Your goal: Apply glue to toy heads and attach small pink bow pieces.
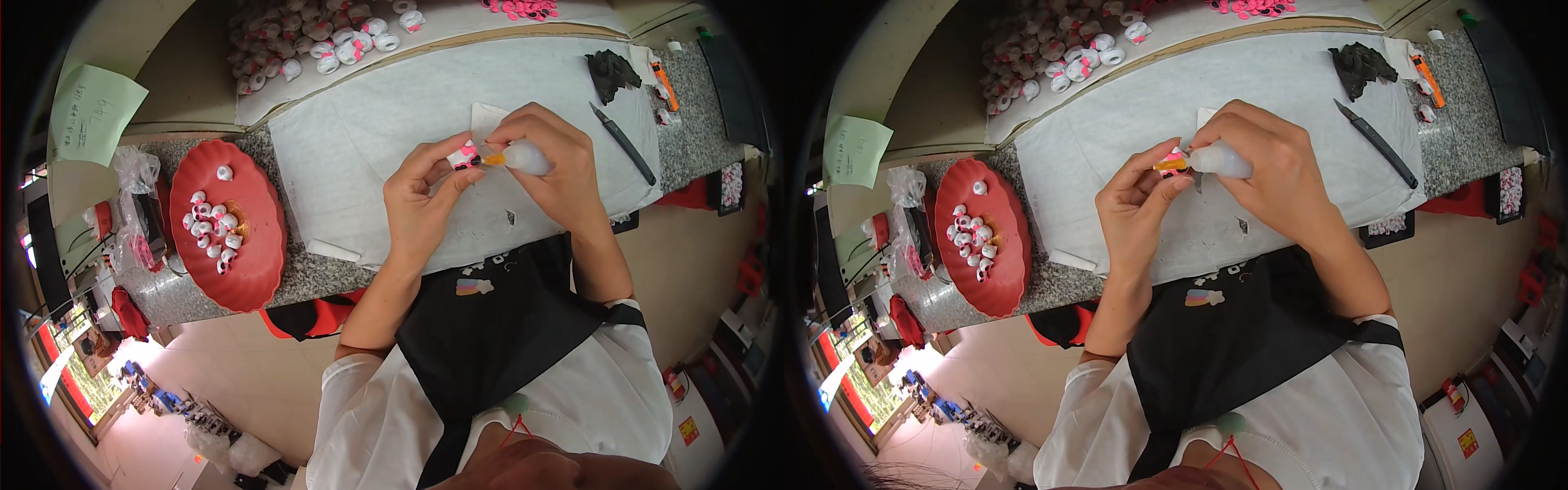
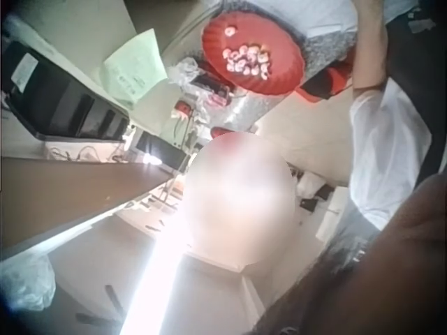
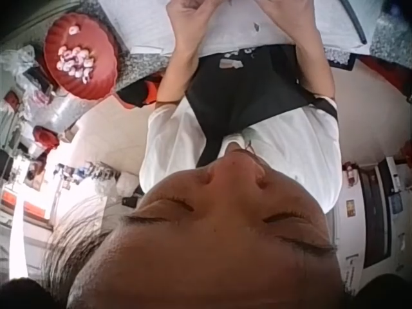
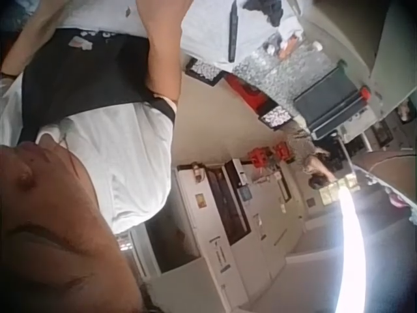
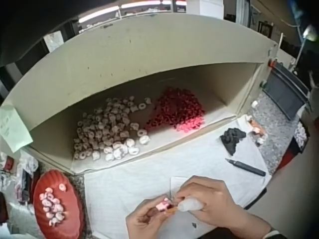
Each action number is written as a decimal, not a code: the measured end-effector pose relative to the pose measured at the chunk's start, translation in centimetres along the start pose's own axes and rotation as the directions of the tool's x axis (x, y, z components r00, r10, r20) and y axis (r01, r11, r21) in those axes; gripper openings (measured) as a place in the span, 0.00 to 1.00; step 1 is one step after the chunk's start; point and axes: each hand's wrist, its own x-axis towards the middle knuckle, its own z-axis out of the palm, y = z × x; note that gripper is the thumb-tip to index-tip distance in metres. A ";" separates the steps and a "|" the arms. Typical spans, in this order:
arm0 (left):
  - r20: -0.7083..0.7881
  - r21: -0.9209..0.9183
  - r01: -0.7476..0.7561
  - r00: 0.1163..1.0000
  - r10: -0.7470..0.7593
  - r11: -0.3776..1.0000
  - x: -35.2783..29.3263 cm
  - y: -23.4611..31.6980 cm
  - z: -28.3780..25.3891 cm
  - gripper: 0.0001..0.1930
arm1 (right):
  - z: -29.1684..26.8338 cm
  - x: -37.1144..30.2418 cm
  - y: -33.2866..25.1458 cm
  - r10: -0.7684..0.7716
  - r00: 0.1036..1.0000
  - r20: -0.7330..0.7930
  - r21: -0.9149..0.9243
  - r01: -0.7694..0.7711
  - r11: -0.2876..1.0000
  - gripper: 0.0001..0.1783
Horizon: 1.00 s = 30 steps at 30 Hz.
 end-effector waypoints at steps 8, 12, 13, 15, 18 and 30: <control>0.001 -0.001 -0.038 0.999 0.038 0.999 0.1 -0.1 0.1 0.16 | -0.1 0.1 -0.3 -0.020 0.996 0.087 -0.007 0.021 1.000 0.13; 0.024 0.012 0.016 1.000 -0.017 1.000 0.0 0.0 -0.3 0.16 | -0.2 0.3 0.0 -0.034 0.998 0.055 -0.074 0.037 0.997 0.13; 0.023 -0.015 0.000 1.000 0.000 1.000 0.0 0.0 -0.1 0.16 | -0.1 0.3 -0.1 -0.036 0.998 0.055 -0.073 0.040 0.996 0.13; 0.025 -0.042 -0.014 1.000 0.015 0.999 0.1 0.0 -0.1 0.16 | -0.1 0.1 -0.5 -0.078 0.988 0.137 0.043 0.072 0.996 0.13; 0.027 -0.011 0.039 0.999 -0.039 0.999 0.1 -0.2 -0.4 0.16 | -0.4 0.5 0.0 -0.033 0.998 0.062 -0.154 0.042 0.987 0.12; 0.074 -0.283 0.070 0.996 -0.051 0.956 0.3 0.3 -0.1 0.13 | -3.6 -1.6 4.7 0.245 0.958 -0.149 -0.438 -0.286 0.852 0.11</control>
